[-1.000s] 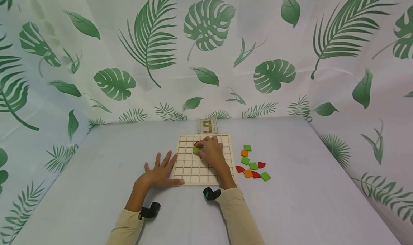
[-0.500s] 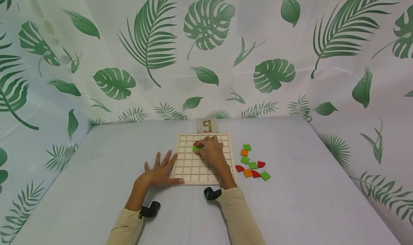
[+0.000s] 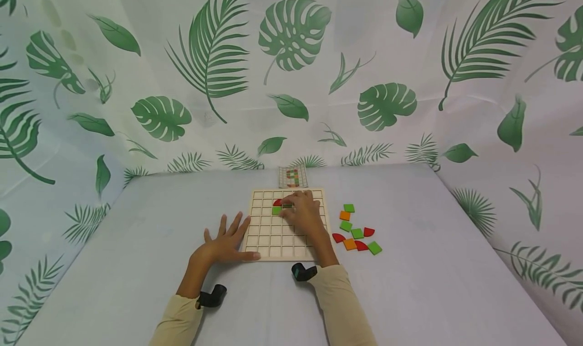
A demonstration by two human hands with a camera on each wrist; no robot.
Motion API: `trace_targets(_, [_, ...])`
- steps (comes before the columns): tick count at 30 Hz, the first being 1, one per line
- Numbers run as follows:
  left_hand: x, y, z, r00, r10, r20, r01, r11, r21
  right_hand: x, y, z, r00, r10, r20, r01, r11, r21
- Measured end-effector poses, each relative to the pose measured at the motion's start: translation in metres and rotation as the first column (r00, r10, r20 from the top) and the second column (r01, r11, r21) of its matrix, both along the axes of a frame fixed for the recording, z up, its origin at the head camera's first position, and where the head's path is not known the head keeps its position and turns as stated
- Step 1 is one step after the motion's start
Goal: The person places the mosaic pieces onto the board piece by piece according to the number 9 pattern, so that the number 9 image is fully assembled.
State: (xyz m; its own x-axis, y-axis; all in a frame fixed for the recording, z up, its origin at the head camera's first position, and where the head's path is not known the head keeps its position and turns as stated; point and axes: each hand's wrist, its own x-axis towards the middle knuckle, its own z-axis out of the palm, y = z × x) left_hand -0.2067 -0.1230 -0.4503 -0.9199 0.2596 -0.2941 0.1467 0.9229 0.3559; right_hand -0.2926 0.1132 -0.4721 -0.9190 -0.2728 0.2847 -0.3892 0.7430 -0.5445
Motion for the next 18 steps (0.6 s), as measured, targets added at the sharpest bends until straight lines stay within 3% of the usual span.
trace_targets(18, [0.002,0.002,0.0,1.0,0.009,0.006,-0.009,1.0,0.003,0.0,0.034,0.009,0.999,-0.051,-0.002,0.051,0.999,-0.007])
